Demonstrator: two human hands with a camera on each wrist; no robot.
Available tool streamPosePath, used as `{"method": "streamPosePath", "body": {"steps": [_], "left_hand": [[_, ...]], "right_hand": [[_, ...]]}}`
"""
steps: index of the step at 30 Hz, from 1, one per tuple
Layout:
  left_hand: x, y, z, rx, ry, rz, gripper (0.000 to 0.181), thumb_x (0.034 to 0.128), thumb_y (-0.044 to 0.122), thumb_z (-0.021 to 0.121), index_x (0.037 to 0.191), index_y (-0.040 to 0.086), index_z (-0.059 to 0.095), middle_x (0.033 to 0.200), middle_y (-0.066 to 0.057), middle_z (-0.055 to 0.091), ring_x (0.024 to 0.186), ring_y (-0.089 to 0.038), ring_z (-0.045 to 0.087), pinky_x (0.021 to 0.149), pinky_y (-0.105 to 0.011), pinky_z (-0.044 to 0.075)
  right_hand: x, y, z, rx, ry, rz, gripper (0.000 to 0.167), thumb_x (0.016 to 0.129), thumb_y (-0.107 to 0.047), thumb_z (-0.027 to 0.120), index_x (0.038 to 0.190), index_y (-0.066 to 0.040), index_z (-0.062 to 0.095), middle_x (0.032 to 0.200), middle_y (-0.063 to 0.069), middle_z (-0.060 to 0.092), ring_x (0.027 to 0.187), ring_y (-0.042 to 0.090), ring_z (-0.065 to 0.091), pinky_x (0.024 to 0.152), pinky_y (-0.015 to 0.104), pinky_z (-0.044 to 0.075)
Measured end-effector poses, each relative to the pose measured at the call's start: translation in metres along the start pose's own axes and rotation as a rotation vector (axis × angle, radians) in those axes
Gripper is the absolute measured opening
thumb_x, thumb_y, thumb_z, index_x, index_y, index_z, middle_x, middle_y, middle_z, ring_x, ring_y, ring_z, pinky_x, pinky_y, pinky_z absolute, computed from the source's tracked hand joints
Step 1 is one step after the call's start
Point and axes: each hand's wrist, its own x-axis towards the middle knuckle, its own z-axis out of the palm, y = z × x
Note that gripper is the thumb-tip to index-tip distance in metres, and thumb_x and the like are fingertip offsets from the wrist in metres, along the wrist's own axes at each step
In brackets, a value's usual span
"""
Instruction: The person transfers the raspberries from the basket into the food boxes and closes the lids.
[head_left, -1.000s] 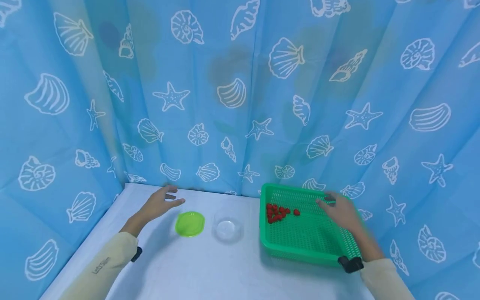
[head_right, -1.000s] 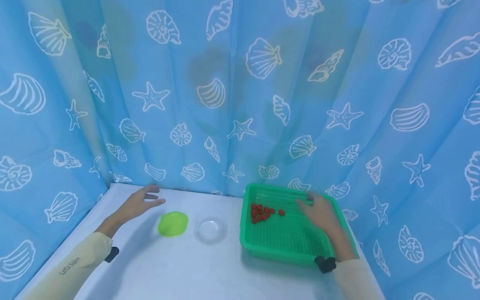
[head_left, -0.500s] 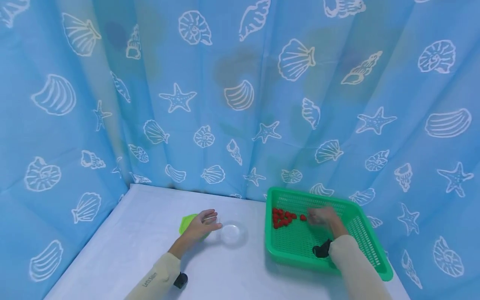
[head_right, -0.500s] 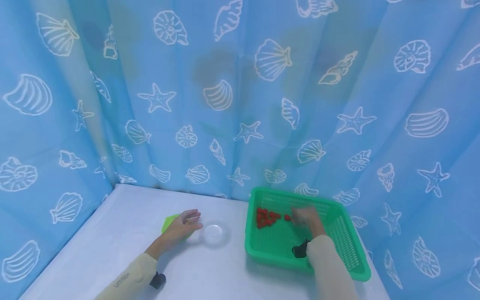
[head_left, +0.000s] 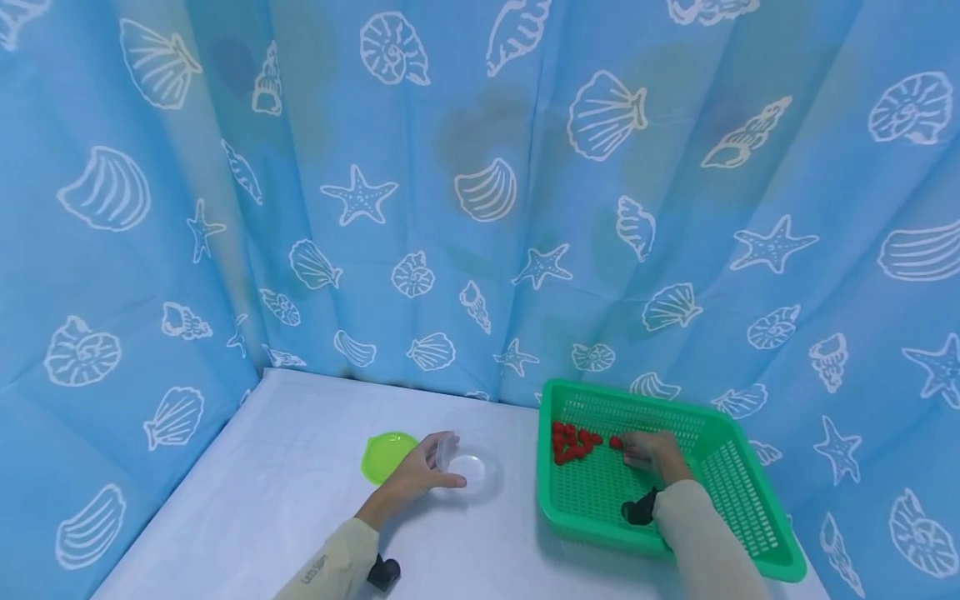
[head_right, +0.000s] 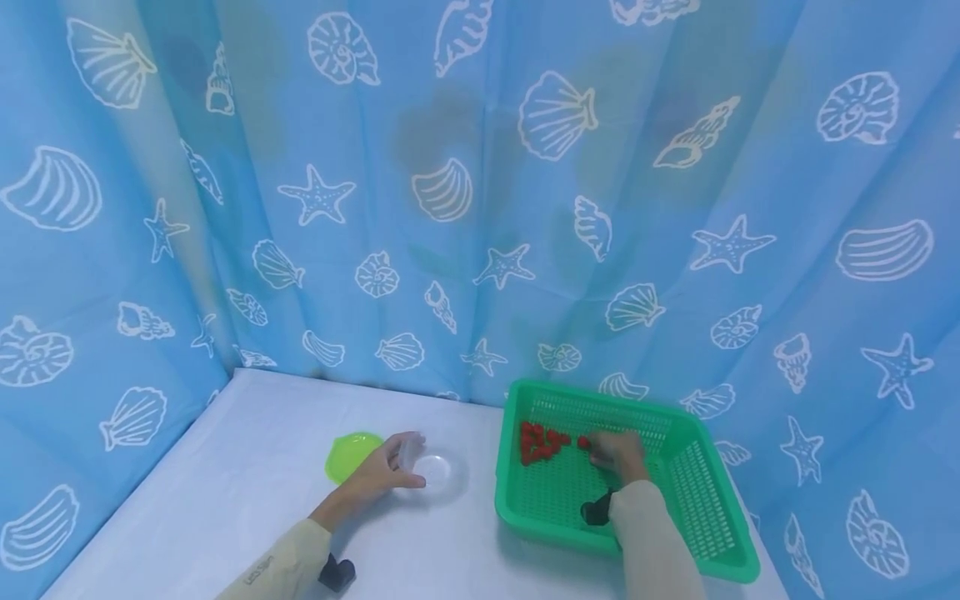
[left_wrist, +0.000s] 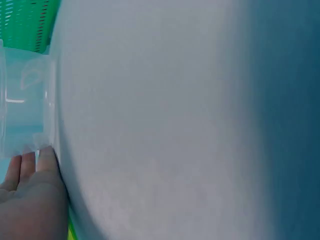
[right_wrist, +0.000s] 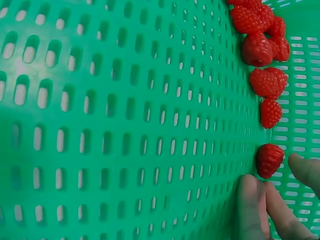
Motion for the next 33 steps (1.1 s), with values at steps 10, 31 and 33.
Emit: {"method": "streamPosePath", "body": {"steps": [10,31,33], "left_hand": [[-0.003,-0.002,0.002,-0.063,-0.039,0.046,0.091,0.0701,0.025,0.089,0.146,0.019,0.039,0.148,-0.001,0.045,0.143,-0.033,0.028,0.111,-0.048,0.033],[0.001,-0.008,0.002,-0.084,-0.016,0.058,0.087,0.0697,0.025,0.089,0.142,0.014,0.042,0.144,-0.004,0.048,0.142,-0.029,0.031,0.113,-0.046,0.029],[0.001,-0.009,0.002,-0.083,-0.018,0.066,0.087,0.0699,0.025,0.089,0.142,0.014,0.042,0.144,-0.004,0.049,0.142,-0.029,0.032,0.113,-0.046,0.029]], "right_hand": [[-0.004,-0.001,0.006,-0.025,0.048,0.027,0.085,0.085,-0.008,0.073,0.144,0.019,0.018,0.124,0.031,0.048,0.081,0.022,0.065,0.074,0.036,0.059],[-0.027,-0.035,0.013,0.028,-0.049,-0.059,0.053,0.09,-0.008,0.068,0.132,0.015,0.046,0.105,0.018,0.064,0.092,0.027,0.07,0.089,0.042,0.054],[-0.033,-0.047,0.016,0.066,-0.121,-0.119,0.051,0.091,-0.005,0.066,0.133,0.016,0.046,0.115,0.023,0.062,0.102,0.029,0.067,0.096,0.044,0.05]]}}
